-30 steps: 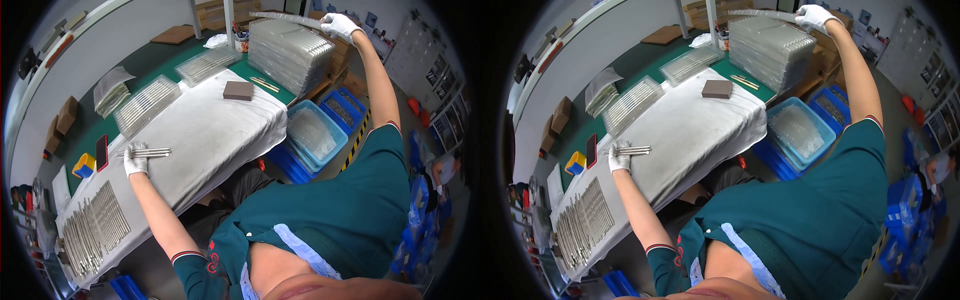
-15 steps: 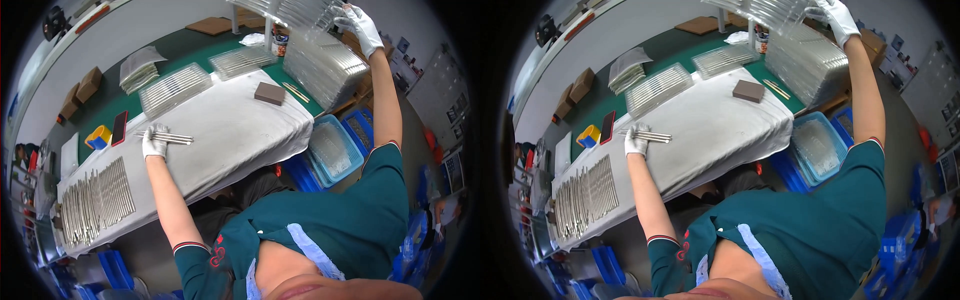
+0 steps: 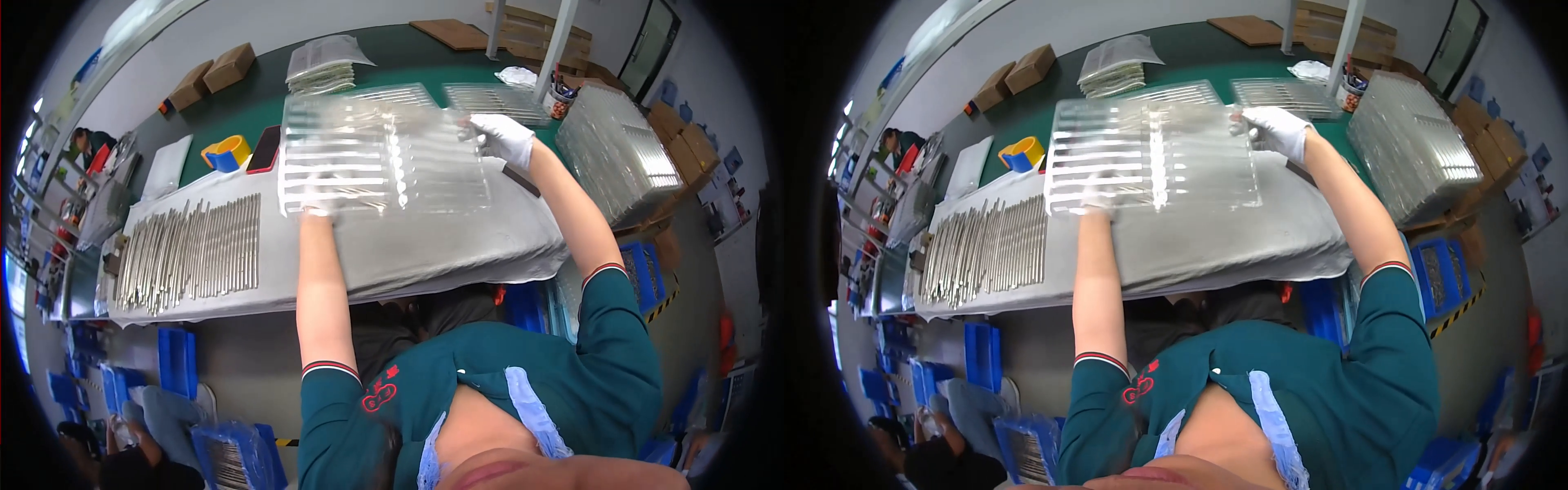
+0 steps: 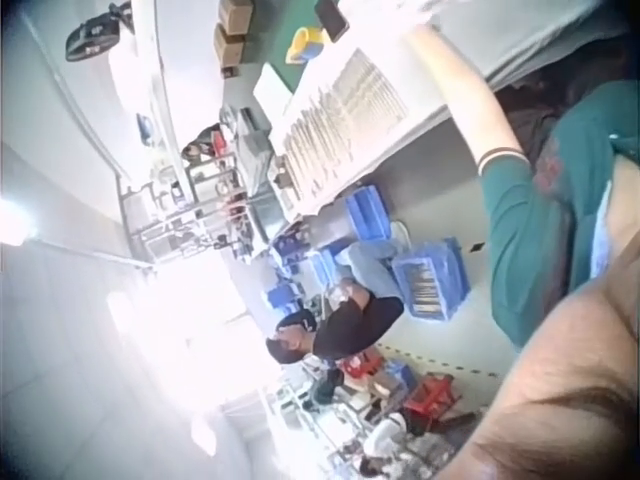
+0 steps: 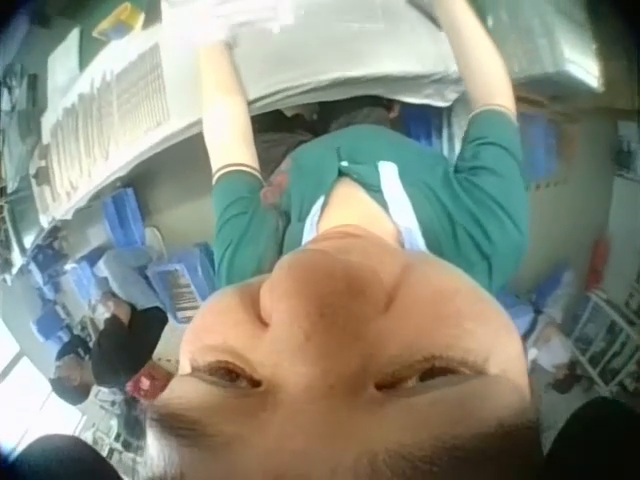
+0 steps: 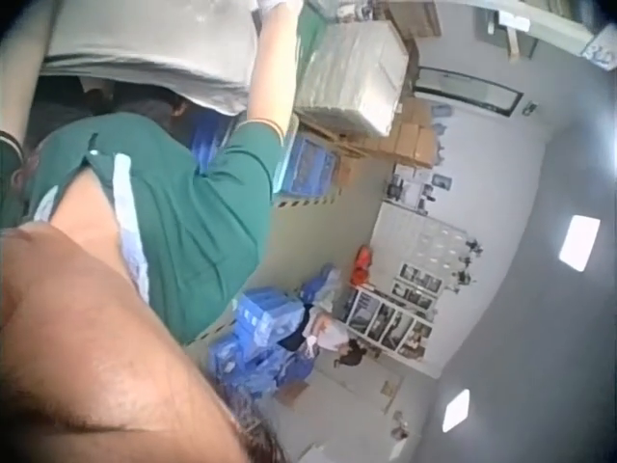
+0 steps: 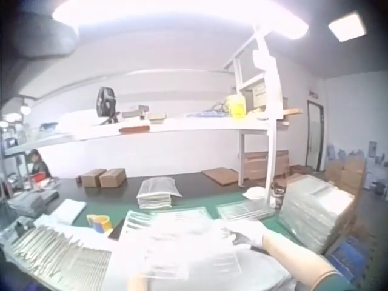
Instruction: Aligning metal rods on a table and placing them into clear plastic sorting trays.
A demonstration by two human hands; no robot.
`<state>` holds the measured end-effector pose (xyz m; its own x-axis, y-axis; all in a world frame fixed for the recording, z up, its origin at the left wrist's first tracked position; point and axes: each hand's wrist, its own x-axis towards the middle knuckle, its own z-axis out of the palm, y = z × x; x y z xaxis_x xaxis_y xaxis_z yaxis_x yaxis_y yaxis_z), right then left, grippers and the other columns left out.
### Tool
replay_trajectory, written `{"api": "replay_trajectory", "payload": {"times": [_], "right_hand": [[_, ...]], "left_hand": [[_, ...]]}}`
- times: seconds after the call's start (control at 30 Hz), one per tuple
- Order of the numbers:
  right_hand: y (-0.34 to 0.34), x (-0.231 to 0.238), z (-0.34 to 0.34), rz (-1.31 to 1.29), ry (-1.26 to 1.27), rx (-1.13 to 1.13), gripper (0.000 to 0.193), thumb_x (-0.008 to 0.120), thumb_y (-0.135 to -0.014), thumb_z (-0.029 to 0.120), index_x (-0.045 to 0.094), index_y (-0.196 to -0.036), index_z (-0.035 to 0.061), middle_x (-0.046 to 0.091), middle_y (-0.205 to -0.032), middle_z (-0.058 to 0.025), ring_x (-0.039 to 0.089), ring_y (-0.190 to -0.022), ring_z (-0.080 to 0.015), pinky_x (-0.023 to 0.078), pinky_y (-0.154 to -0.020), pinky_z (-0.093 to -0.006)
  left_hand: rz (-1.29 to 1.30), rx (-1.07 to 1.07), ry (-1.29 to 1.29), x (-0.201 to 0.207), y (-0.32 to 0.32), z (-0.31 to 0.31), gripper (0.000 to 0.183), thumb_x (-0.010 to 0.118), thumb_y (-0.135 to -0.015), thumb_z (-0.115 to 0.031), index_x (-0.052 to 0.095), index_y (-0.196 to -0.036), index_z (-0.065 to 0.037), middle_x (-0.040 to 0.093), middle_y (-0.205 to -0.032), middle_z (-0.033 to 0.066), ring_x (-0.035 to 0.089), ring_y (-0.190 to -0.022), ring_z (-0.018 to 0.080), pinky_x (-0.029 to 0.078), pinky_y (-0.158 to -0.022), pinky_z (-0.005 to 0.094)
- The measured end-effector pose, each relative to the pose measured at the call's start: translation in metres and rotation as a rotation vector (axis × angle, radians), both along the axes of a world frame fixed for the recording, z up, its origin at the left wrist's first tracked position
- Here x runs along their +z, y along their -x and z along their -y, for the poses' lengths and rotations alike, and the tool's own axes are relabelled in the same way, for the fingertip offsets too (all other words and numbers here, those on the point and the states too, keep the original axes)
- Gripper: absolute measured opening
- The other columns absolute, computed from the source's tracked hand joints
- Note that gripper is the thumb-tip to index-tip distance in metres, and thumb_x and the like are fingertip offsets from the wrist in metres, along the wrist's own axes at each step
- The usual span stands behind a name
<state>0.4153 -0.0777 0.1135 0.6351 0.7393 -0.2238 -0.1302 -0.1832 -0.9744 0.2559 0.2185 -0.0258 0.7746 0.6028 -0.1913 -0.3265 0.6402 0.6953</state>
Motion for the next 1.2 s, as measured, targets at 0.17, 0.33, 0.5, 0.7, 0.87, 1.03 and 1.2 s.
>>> {"api": "replay_trajectory", "payload": {"times": [0.17, 0.33, 0.5, 0.7, 0.87, 1.03, 1.2], "right_hand": [[0.021, -0.036, -0.062, 1.113, 0.502, -0.101, 0.04, 0.054, -0.083, 0.032, 0.054, -0.113, 0.0048, 0.057, -0.111, -0.0138, 0.056, -0.097, -0.0273, 0.045, -0.084, -0.0365], [0.088, -0.034, -0.043, 1.184, 0.253, 0.406, 0.037, 0.065, -0.071, 0.031, 0.057, -0.101, 0.0102, 0.048, -0.125, -0.0117, 0.046, -0.113, -0.0318, 0.036, -0.096, -0.0384], [0.102, -0.048, -0.04, 1.402, 0.19, 0.404, 0.022, 0.07, -0.065, 0.022, 0.057, -0.078, 0.01, 0.053, -0.118, -0.0087, 0.049, -0.105, -0.0303, 0.038, -0.092, -0.0397], [0.088, -0.004, -0.059, 1.594, -0.034, 0.121, 0.011, 0.066, -0.069, 0.014, 0.056, -0.074, 0.0091, 0.06, -0.102, -0.0072, 0.055, -0.088, -0.0266, 0.044, -0.079, -0.036], [0.044, 0.038, -0.084, 1.408, -0.094, -0.122, 0.013, 0.065, -0.073, 0.014, 0.058, -0.079, 0.0046, 0.061, -0.106, -0.0087, 0.059, -0.093, -0.0265, 0.046, -0.08, -0.0315], [0.006, 0.02, -0.128, 1.622, -0.04, -0.096, 0.012, 0.065, -0.075, 0.013, 0.06, -0.084, 0.0061, 0.061, -0.106, -0.0076, 0.06, -0.09, -0.0249, 0.048, -0.078, -0.0292], [-0.025, -0.031, -0.153, 1.621, 0.35, 0.078, 0.014, 0.06, -0.077, 0.022, 0.061, -0.086, 0.0108, 0.062, -0.097, -0.0049, 0.058, -0.088, -0.027, 0.046, -0.077, -0.0355]], "left_hand": [[0.098, -0.227, 0.231, -0.04, 0.017, -0.057, 0.03, 0.06, -0.08, -0.016, 0.053, -0.106, -0.003, 0.057, -0.1, 0.0139, 0.055, -0.091, 0.0295, 0.047, -0.082, 0.0421], [0.153, -0.119, 0.327, -0.009, 0.007, -0.015, 0.027, 0.055, -0.084, -0.016, 0.053, -0.107, -0.002, 0.057, -0.104, 0.0167, 0.055, -0.094, 0.0324, 0.043, -0.088, 0.0472], [0.11, -0.12, 0.264, 0.001, -0.004, -0.003, 0.026, 0.054, -0.083, -0.013, 0.052, -0.106, -0.001, 0.057, -0.102, 0.016, 0.055, -0.093, 0.0318, 0.045, -0.085, 0.0458], [0.269, -0.072, -0.09, -0.025, -0.006, -0.021, 0.022, 0.046, -0.088, -0.012, 0.051, -0.105, 0.0, 0.056, -0.103, 0.0169, 0.054, -0.096, 0.0322, 0.045, -0.085, 0.0474], [0.049, -0.043, 0.416, 0.019, 0.007, -0.004, 0.022, 0.039, -0.092, -0.017, 0.046, -0.102, 0.002, 0.051, -0.106, 0.018, 0.053, -0.097, 0.0334, 0.041, -0.09, 0.0533], [0.021, -0.018, 0.413, 0.028, 0.008, 0.001, 0.02, 0.039, -0.091, -0.016, 0.045, -0.1, 0.001, 0.05, -0.1, 0.0177, 0.053, -0.09, 0.0337, 0.041, -0.089, 0.0541], [0.052, -0.049, 0.44, 0.019, 0.005, -0.006, 0.017, 0.039, -0.091, -0.014, 0.044, -0.098, 0.001, 0.051, -0.101, 0.0165, 0.054, -0.089, 0.033, 0.044, -0.085, 0.0533]]}}
